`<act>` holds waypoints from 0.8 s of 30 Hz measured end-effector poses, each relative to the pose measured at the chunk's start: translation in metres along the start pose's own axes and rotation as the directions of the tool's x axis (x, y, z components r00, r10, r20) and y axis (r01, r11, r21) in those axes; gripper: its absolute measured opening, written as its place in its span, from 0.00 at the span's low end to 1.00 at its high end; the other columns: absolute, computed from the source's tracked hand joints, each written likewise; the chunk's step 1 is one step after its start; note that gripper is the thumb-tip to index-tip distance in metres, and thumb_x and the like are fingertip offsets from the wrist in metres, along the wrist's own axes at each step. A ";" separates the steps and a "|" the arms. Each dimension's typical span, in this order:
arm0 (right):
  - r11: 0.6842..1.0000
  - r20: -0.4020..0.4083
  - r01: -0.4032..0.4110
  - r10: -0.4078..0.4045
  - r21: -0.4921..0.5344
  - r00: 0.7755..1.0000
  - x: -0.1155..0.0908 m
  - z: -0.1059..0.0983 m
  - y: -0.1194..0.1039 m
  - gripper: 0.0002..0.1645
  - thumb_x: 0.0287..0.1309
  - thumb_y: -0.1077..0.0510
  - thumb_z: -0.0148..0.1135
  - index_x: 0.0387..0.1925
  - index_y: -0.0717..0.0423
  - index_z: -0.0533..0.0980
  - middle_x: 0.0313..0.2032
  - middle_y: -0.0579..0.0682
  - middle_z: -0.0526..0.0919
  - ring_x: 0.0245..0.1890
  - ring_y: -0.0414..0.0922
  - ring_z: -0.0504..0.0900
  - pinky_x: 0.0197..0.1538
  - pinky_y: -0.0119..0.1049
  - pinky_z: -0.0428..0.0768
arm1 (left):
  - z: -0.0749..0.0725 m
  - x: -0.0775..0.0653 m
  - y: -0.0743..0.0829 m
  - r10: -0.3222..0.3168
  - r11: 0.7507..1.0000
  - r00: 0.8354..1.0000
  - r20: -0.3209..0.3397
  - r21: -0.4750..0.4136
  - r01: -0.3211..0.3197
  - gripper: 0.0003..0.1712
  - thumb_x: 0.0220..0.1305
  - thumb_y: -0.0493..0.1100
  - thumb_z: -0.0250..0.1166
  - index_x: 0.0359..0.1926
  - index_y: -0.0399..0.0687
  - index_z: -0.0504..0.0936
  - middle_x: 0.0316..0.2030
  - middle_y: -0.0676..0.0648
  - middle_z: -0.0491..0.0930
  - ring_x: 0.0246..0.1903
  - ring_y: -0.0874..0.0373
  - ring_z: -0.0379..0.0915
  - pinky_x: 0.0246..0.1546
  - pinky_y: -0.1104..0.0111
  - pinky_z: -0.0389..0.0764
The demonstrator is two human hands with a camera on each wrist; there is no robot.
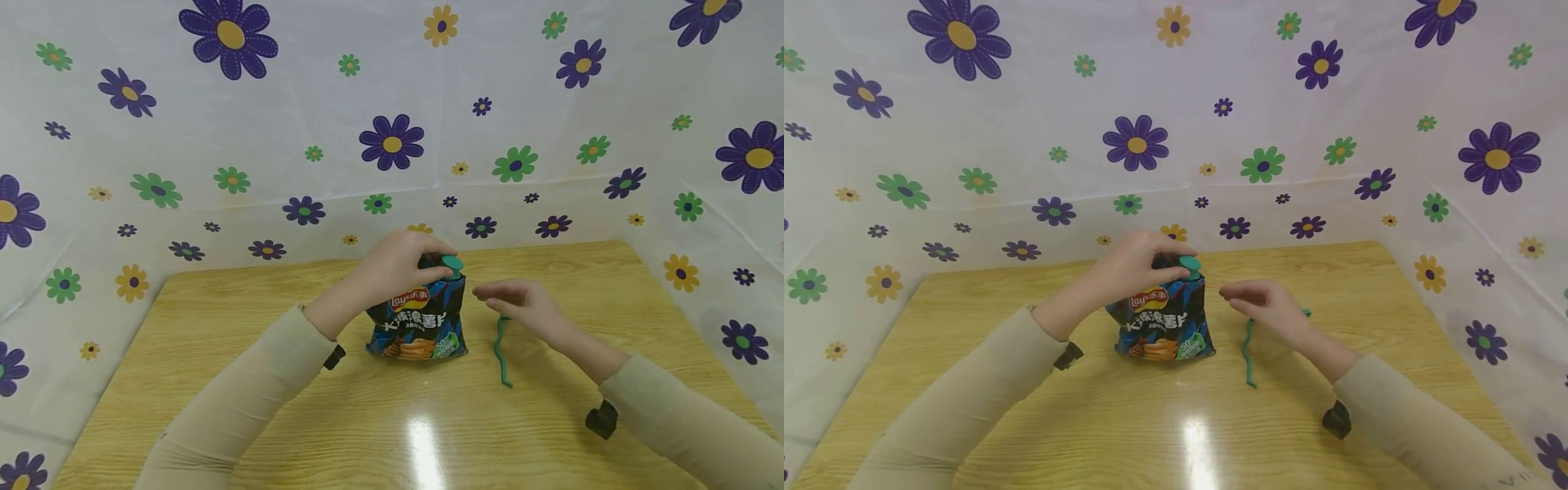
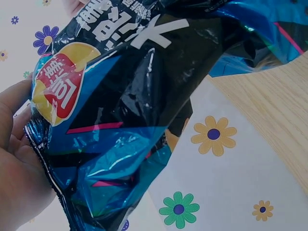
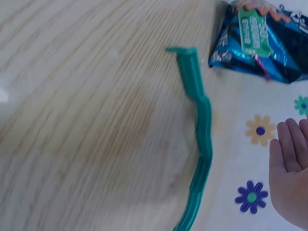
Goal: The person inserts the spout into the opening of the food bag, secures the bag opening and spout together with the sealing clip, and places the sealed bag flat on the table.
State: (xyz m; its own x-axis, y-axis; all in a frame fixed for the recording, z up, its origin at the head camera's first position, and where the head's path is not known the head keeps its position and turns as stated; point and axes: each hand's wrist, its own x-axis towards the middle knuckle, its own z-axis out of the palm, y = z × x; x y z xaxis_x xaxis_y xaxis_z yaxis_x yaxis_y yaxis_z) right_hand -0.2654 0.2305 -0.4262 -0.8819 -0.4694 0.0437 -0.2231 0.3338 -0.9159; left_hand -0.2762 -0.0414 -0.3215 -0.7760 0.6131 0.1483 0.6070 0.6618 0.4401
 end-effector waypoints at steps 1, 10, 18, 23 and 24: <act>1.000 -0.008 -0.005 0.005 0.002 1.000 0.000 -0.002 0.001 0.20 0.78 0.63 0.59 0.64 0.69 0.79 0.64 0.67 0.82 0.62 0.44 0.86 0.60 0.21 0.81 | 0.000 0.000 0.000 0.000 1.000 1.000 0.000 0.001 0.000 0.20 0.73 0.46 0.71 0.62 0.47 0.88 0.51 0.48 0.92 0.46 0.58 0.89 0.51 0.67 0.89; 0.997 -0.070 -0.081 0.082 0.016 0.994 -0.002 -0.017 0.019 0.19 0.75 0.65 0.63 0.61 0.72 0.80 0.62 0.71 0.83 0.50 0.24 0.85 0.55 0.22 0.85 | 0.000 -0.001 -0.001 0.000 1.000 1.000 -0.005 0.009 0.000 0.20 0.73 0.47 0.71 0.62 0.48 0.88 0.53 0.48 0.91 0.49 0.57 0.88 0.53 0.66 0.88; 0.986 -0.107 -0.143 0.134 -0.084 0.985 -0.007 -0.027 0.035 0.19 0.75 0.61 0.64 0.60 0.68 0.82 0.61 0.67 0.85 0.46 0.20 0.82 0.53 0.17 0.81 | 0.000 -0.001 -0.001 -0.001 1.000 1.000 -0.007 0.014 0.001 0.19 0.73 0.47 0.71 0.62 0.49 0.88 0.53 0.49 0.91 0.49 0.58 0.88 0.53 0.66 0.88; 0.976 -0.143 -0.160 0.139 -0.148 0.980 -0.011 -0.034 0.042 0.18 0.74 0.62 0.65 0.59 0.67 0.83 0.61 0.66 0.85 0.46 0.18 0.80 0.52 0.15 0.79 | 0.000 -0.001 -0.002 0.000 1.000 1.000 -0.005 0.015 0.000 0.20 0.73 0.47 0.71 0.62 0.49 0.88 0.53 0.49 0.91 0.49 0.58 0.88 0.52 0.66 0.88; 0.973 -0.151 -0.164 0.140 -0.161 0.979 -0.012 -0.035 0.042 0.18 0.74 0.61 0.65 0.59 0.67 0.83 0.61 0.66 0.85 0.48 0.23 0.84 0.52 0.15 0.78 | 0.000 -0.001 -0.002 -0.001 1.000 1.000 -0.004 0.015 0.001 0.20 0.73 0.47 0.71 0.62 0.49 0.88 0.54 0.49 0.91 0.49 0.58 0.88 0.52 0.66 0.88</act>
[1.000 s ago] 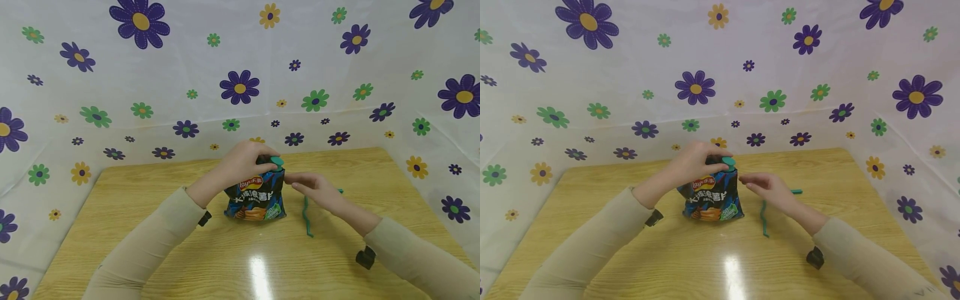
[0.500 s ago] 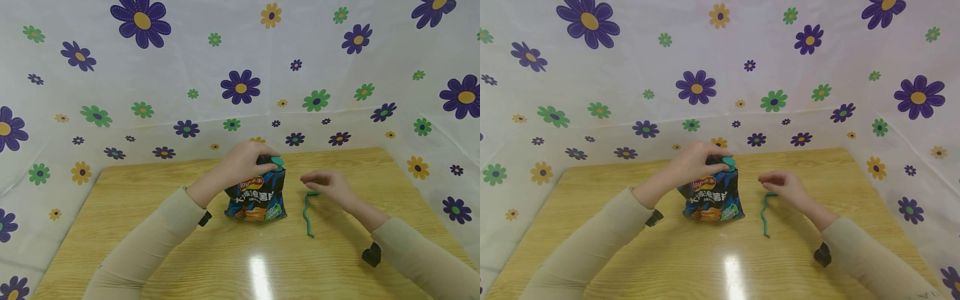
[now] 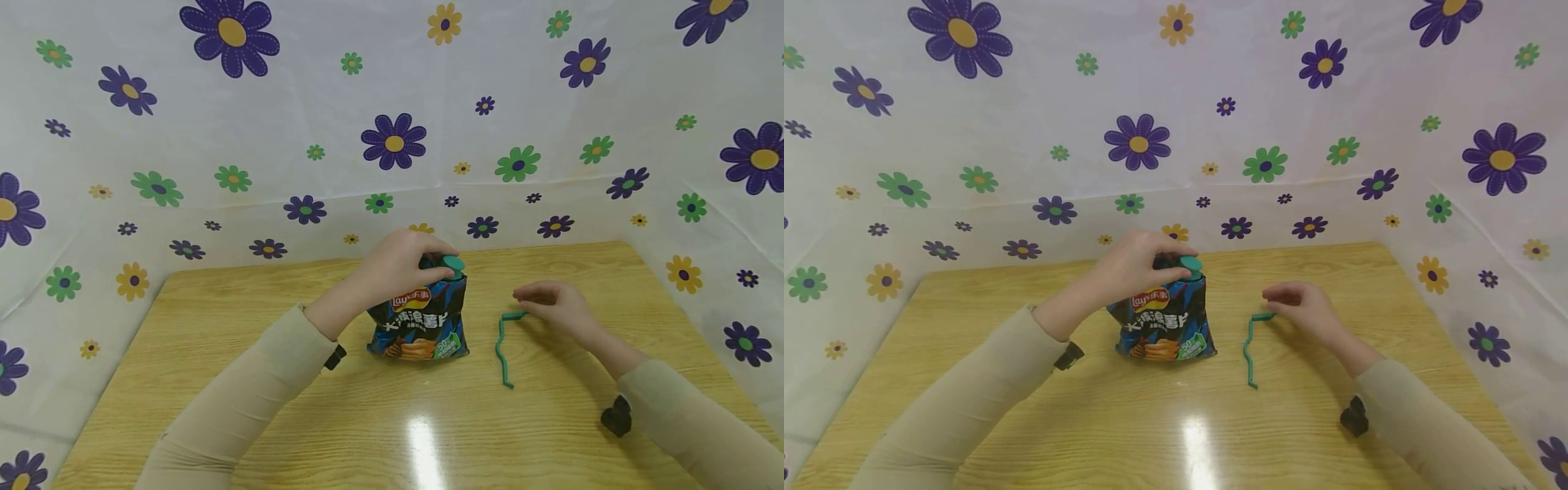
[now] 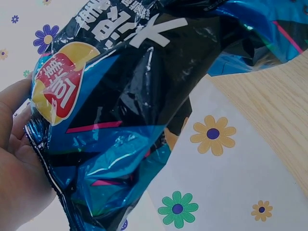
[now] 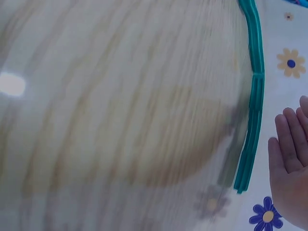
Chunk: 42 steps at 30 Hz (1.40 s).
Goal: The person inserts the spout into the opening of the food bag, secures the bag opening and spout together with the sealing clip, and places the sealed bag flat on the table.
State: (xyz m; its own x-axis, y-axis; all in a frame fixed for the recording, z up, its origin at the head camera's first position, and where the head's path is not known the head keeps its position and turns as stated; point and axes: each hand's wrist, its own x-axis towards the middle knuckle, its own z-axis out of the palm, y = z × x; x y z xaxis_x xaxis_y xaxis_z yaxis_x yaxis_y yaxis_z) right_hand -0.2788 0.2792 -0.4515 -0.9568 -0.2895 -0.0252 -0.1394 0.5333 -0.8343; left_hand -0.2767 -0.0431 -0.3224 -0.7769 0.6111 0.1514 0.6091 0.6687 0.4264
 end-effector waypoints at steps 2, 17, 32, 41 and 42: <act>1.000 -0.010 -0.005 0.005 -0.017 1.000 -0.002 -0.002 0.002 0.18 0.74 0.60 0.66 0.59 0.66 0.83 0.61 0.66 0.85 0.54 0.37 0.88 0.52 0.14 0.77 | 0.000 0.000 0.000 -0.001 1.000 1.000 0.001 0.000 0.001 0.20 0.73 0.47 0.71 0.62 0.49 0.88 0.54 0.49 0.91 0.49 0.58 0.88 0.52 0.66 0.88; 0.993 -0.028 0.008 -0.012 -0.121 1.000 -0.012 -0.009 0.012 0.20 0.74 0.58 0.66 0.61 0.64 0.82 0.61 0.64 0.85 0.65 0.63 0.82 0.65 0.45 0.85 | 0.000 0.001 0.000 -0.005 1.000 1.000 -0.002 -0.006 0.005 0.20 0.73 0.47 0.71 0.62 0.48 0.88 0.51 0.48 0.92 0.46 0.59 0.89 0.50 0.67 0.89; 0.973 0.074 0.119 -0.107 -0.196 0.992 0.007 0.012 0.010 0.17 0.67 0.65 0.71 0.56 0.65 0.84 0.55 0.64 0.89 0.58 0.63 0.86 0.66 0.60 0.82 | 0.000 0.001 0.001 -0.008 1.000 1.000 0.005 0.001 0.008 0.20 0.73 0.48 0.71 0.62 0.49 0.88 0.53 0.49 0.91 0.48 0.58 0.88 0.52 0.66 0.88; 0.959 0.124 0.168 -0.143 -0.227 0.982 0.017 0.017 0.008 0.17 0.65 0.64 0.73 0.55 0.63 0.86 0.53 0.61 0.90 0.54 0.60 0.88 0.61 0.57 0.86 | 0.000 0.001 0.000 -0.022 1.000 1.000 0.003 0.000 0.022 0.20 0.73 0.48 0.71 0.62 0.49 0.88 0.53 0.49 0.91 0.48 0.58 0.88 0.53 0.65 0.89; 0.959 0.130 0.172 -0.145 -0.228 0.981 0.018 0.017 0.008 0.17 0.65 0.64 0.74 0.54 0.63 0.86 0.52 0.61 0.90 0.54 0.59 0.89 0.61 0.56 0.86 | 0.000 0.001 0.000 -0.023 1.000 1.000 0.002 0.000 0.023 0.20 0.73 0.48 0.71 0.62 0.49 0.88 0.53 0.49 0.91 0.48 0.58 0.88 0.53 0.65 0.89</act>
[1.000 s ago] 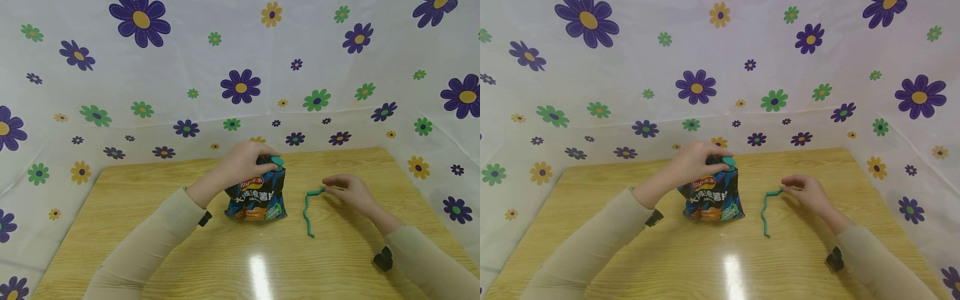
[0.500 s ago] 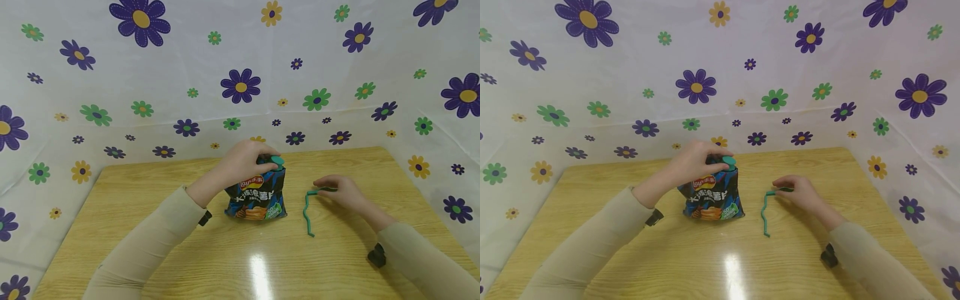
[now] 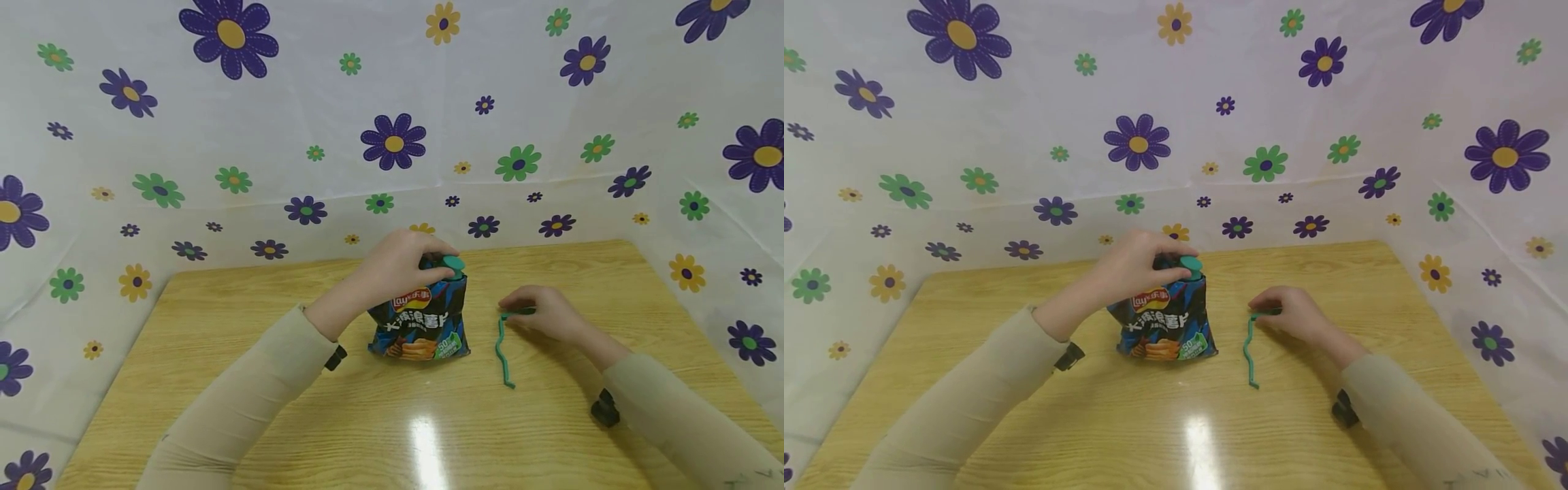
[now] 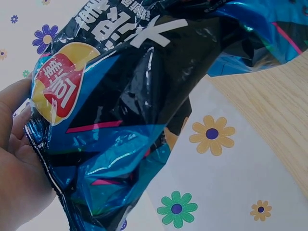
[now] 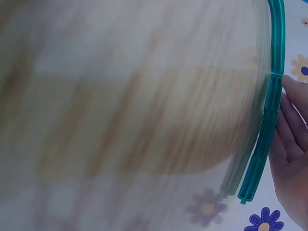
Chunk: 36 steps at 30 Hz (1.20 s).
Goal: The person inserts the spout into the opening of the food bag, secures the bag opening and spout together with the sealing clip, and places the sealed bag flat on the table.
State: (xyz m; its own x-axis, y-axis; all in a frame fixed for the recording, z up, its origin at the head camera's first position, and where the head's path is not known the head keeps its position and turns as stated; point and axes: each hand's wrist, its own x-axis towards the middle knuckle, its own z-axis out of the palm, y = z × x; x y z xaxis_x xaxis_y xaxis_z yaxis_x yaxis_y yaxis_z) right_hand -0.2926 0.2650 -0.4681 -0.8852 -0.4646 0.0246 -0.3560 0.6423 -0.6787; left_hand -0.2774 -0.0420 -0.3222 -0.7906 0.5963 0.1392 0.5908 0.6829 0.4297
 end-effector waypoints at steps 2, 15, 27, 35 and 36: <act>1.000 0.010 0.008 -0.008 -0.004 1.000 0.001 0.000 0.001 0.16 0.64 0.65 0.74 0.53 0.63 0.86 0.51 0.60 0.91 0.54 0.59 0.89 0.60 0.55 0.86 | 0.001 0.000 0.000 -0.003 1.000 1.000 0.000 -0.001 0.003 0.20 0.73 0.48 0.71 0.62 0.49 0.88 0.53 0.49 0.91 0.48 0.58 0.88 0.53 0.65 0.89; 0.999 0.038 0.042 -0.042 -0.008 0.998 0.007 0.001 0.006 0.12 0.63 0.68 0.73 0.48 0.59 0.89 0.47 0.56 0.92 0.51 0.56 0.89 0.57 0.51 0.88 | 0.003 0.002 -0.002 0.006 1.000 1.000 0.001 0.001 -0.006 0.19 0.73 0.47 0.71 0.61 0.48 0.88 0.52 0.48 0.91 0.47 0.58 0.89 0.51 0.67 0.89; 1.000 0.068 0.011 -0.010 -0.026 0.998 0.008 -0.004 0.006 0.06 0.64 0.68 0.72 0.40 0.57 0.90 0.43 0.54 0.92 0.46 0.49 0.88 0.49 0.31 0.85 | 0.002 0.002 -0.001 0.015 1.000 1.000 -0.005 0.003 -0.015 0.20 0.72 0.47 0.72 0.61 0.48 0.88 0.51 0.48 0.92 0.46 0.58 0.89 0.51 0.67 0.89; 0.999 0.086 0.039 -0.037 -0.028 0.996 0.008 -0.009 0.003 0.06 0.65 0.68 0.71 0.41 0.59 0.90 0.43 0.56 0.92 0.43 0.49 0.89 0.45 0.29 0.86 | 0.002 0.002 -0.001 0.013 1.000 1.000 -0.004 -0.001 -0.013 0.20 0.72 0.47 0.72 0.61 0.48 0.88 0.51 0.48 0.92 0.46 0.58 0.89 0.51 0.66 0.89; 0.998 0.085 0.045 -0.042 -0.037 0.995 0.008 -0.009 0.004 0.07 0.65 0.69 0.71 0.41 0.59 0.90 0.43 0.56 0.92 0.44 0.49 0.90 0.45 0.30 0.86 | 0.002 0.001 -0.001 0.012 1.000 1.000 -0.004 0.001 -0.012 0.20 0.72 0.47 0.72 0.61 0.48 0.88 0.51 0.48 0.92 0.46 0.58 0.89 0.51 0.66 0.89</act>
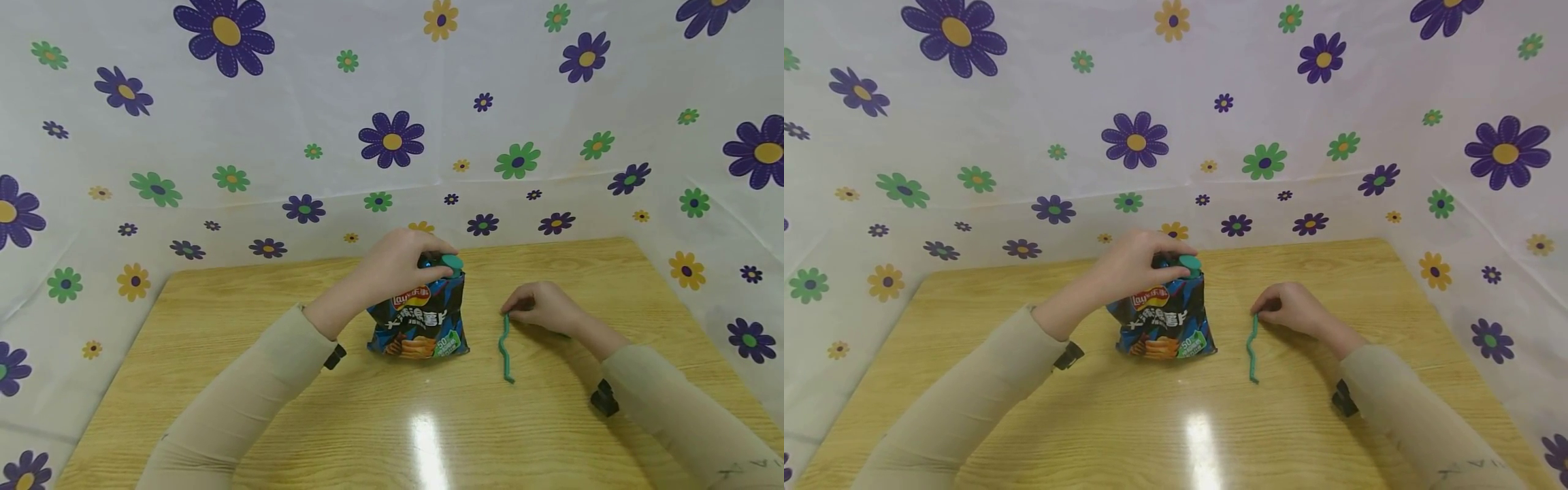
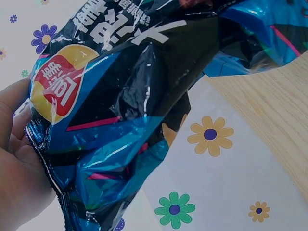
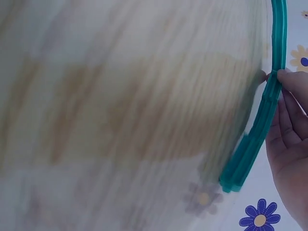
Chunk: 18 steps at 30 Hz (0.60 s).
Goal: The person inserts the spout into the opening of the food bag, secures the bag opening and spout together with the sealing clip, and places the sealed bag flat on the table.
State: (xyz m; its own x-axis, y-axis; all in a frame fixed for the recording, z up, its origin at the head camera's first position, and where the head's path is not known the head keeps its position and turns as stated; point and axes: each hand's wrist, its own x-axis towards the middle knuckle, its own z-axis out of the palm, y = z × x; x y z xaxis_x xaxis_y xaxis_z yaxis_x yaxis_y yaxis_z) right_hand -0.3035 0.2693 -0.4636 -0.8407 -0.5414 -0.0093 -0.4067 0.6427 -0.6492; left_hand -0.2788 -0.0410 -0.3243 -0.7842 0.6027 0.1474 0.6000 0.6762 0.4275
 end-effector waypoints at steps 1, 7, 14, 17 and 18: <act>1.000 -0.001 0.006 -0.006 -0.012 1.000 0.000 0.000 0.000 0.07 0.65 0.69 0.71 0.41 0.59 0.90 0.43 0.56 0.92 0.44 0.50 0.90 0.46 0.31 0.87 | 0.000 0.000 0.000 -0.001 1.000 1.000 0.000 0.001 0.001 0.20 0.72 0.47 0.72 0.61 0.48 0.88 0.51 0.48 0.92 0.46 0.58 0.89 0.51 0.66 0.89; 0.997 0.001 0.042 -0.042 -0.063 0.999 -0.001 -0.003 0.000 0.08 0.65 0.70 0.70 0.41 0.58 0.90 0.43 0.55 0.92 0.41 0.47 0.89 0.44 0.33 0.87 | -0.001 -0.001 0.001 -0.004 1.000 1.000 0.001 0.001 0.004 0.20 0.72 0.47 0.72 0.61 0.48 0.88 0.51 0.48 0.92 0.45 0.58 0.89 0.49 0.66 0.89; 0.990 0.049 0.084 -0.079 -0.114 0.996 -0.001 -0.007 0.000 0.09 0.66 0.70 0.69 0.42 0.57 0.90 0.42 0.53 0.90 0.40 0.45 0.87 0.44 0.36 0.88 | 0.000 0.000 0.001 -0.003 1.000 1.000 -0.002 -0.001 0.003 0.20 0.72 0.46 0.72 0.61 0.48 0.88 0.51 0.48 0.92 0.45 0.58 0.89 0.48 0.66 0.89; 0.992 0.072 0.073 -0.066 -0.099 0.995 -0.002 -0.012 0.000 0.09 0.68 0.68 0.68 0.42 0.55 0.90 0.44 0.52 0.91 0.43 0.47 0.87 0.46 0.38 0.88 | 0.000 0.000 0.001 -0.003 1.000 1.000 -0.004 -0.004 0.003 0.20 0.72 0.46 0.72 0.61 0.47 0.88 0.51 0.48 0.92 0.45 0.58 0.89 0.49 0.66 0.89; 0.993 0.078 0.071 -0.063 -0.095 0.995 -0.003 -0.013 0.000 0.09 0.68 0.67 0.68 0.43 0.55 0.90 0.44 0.52 0.91 0.44 0.47 0.88 0.46 0.38 0.88 | 0.000 0.000 0.000 -0.003 1.000 1.000 -0.004 -0.005 0.002 0.20 0.72 0.46 0.72 0.61 0.47 0.88 0.51 0.48 0.92 0.45 0.58 0.89 0.49 0.66 0.89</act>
State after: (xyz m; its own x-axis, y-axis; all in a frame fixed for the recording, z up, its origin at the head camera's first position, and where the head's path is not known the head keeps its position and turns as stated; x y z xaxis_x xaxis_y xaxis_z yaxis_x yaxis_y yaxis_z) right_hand -0.3062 0.2782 -0.4534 -0.7827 -0.6218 -0.0274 -0.4975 0.6515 -0.5727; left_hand -0.2788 -0.0407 -0.3238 -0.7863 0.5995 0.1495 0.5973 0.6755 0.4324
